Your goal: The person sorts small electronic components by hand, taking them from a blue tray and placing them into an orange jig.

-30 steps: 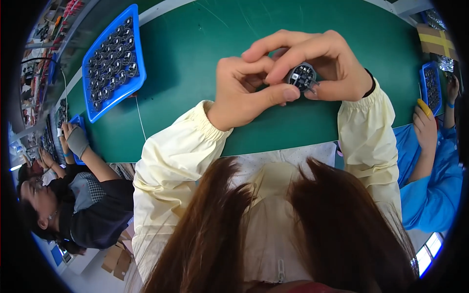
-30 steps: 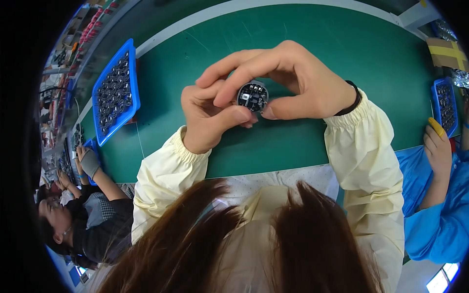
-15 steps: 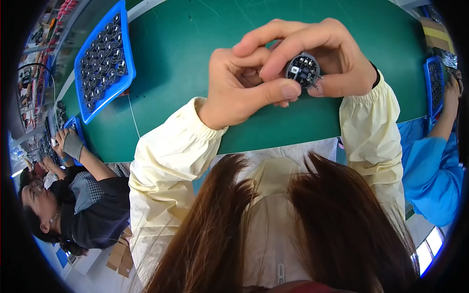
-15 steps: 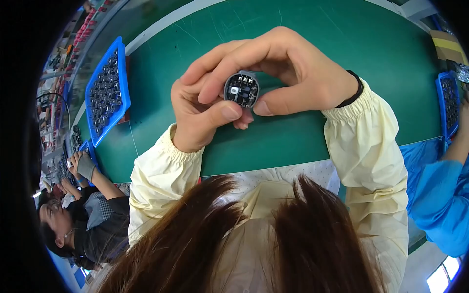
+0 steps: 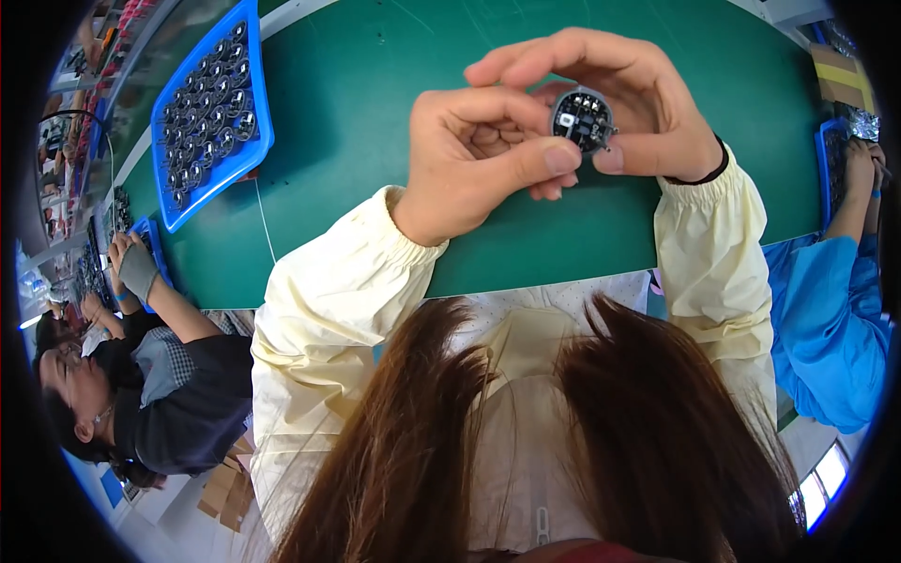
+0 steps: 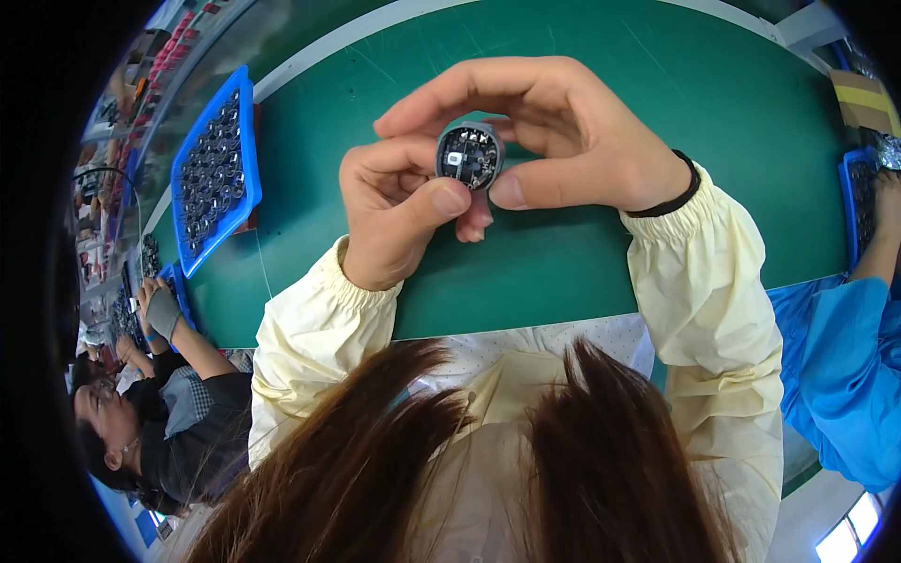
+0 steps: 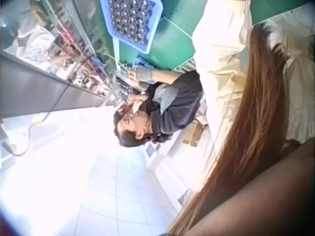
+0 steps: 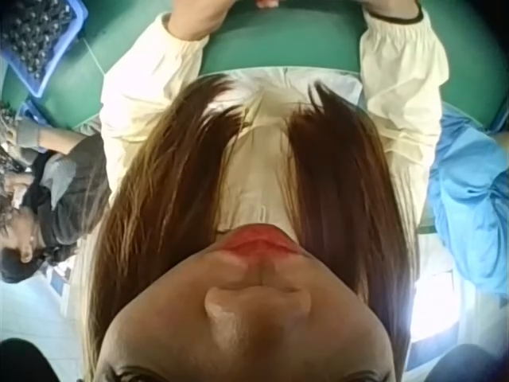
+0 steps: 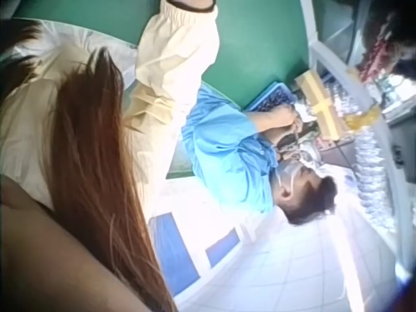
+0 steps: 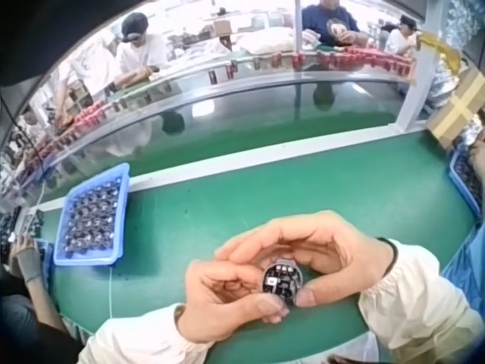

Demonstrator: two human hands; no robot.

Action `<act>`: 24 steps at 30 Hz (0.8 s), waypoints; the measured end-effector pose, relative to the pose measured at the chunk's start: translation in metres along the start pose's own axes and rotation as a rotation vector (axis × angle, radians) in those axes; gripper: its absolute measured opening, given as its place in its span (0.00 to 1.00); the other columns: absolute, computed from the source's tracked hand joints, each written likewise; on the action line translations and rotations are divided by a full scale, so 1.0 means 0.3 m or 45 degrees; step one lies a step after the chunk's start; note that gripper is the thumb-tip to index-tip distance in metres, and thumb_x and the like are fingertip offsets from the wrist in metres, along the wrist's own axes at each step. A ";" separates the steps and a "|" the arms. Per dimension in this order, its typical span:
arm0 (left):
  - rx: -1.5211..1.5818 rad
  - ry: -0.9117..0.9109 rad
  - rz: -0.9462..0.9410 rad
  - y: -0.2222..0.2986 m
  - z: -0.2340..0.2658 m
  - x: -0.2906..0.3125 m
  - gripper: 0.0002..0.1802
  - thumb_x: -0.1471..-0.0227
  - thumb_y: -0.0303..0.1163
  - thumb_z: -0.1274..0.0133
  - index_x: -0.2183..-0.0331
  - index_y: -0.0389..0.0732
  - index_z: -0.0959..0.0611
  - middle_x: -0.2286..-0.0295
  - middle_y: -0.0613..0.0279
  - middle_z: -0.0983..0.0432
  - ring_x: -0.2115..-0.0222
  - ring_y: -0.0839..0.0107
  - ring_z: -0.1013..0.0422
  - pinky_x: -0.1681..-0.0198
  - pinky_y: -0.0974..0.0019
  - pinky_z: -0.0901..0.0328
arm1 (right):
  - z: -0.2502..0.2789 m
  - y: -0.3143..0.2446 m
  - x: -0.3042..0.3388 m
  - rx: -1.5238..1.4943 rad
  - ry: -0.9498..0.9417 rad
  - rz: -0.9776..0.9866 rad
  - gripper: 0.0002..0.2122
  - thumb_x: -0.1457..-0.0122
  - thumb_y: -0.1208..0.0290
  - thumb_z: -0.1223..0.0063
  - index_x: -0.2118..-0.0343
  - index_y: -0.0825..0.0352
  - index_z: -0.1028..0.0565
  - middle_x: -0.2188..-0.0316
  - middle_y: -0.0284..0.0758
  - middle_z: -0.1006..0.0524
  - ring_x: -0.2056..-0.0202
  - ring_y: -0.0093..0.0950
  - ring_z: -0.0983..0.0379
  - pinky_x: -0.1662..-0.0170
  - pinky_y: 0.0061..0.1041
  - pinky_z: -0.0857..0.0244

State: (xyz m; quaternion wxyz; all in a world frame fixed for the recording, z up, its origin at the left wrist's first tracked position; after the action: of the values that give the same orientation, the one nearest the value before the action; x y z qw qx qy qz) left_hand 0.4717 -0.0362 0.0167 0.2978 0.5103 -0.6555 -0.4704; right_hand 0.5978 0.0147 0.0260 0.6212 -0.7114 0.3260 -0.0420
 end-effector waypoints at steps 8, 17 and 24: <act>-0.009 0.144 -0.098 0.012 0.026 -0.012 0.05 0.56 0.21 0.43 0.74 0.29 0.22 0.79 0.54 0.25 0.81 0.74 0.28 0.78 0.75 0.32 | 0.023 -0.024 0.005 0.071 0.247 0.161 0.25 0.55 0.72 0.43 0.52 0.73 0.34 0.55 0.42 0.32 0.55 0.26 0.36 0.53 0.25 0.39; -0.262 0.310 -0.211 0.041 0.037 -0.032 0.06 0.56 0.22 0.43 0.73 0.29 0.22 0.79 0.54 0.25 0.81 0.73 0.29 0.79 0.74 0.32 | 0.051 -0.022 0.011 0.223 0.465 0.047 0.22 0.48 0.64 0.47 0.56 0.76 0.35 0.63 0.41 0.27 0.64 0.24 0.29 0.61 0.21 0.34; -0.246 0.341 -0.222 0.035 0.050 -0.040 0.05 0.56 0.21 0.42 0.75 0.30 0.22 0.79 0.58 0.25 0.79 0.78 0.30 0.76 0.77 0.34 | 0.028 -0.036 -0.007 0.178 0.521 0.022 0.17 0.48 0.70 0.49 0.58 0.77 0.32 0.68 0.40 0.25 0.72 0.22 0.28 0.67 0.19 0.34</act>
State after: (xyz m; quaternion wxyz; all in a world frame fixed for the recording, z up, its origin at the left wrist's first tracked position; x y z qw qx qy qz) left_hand 0.4582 -0.0196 0.0217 0.3880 0.5923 -0.5150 -0.4830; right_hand 0.6046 0.0232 0.0346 0.5903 -0.6404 0.4476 -0.2027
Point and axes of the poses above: each hand's wrist, its own x-axis away from the middle knuckle, its own z-axis out of the back of the hand, y = z × x, the point moved 4 cm from there along -x, towards the middle knuckle
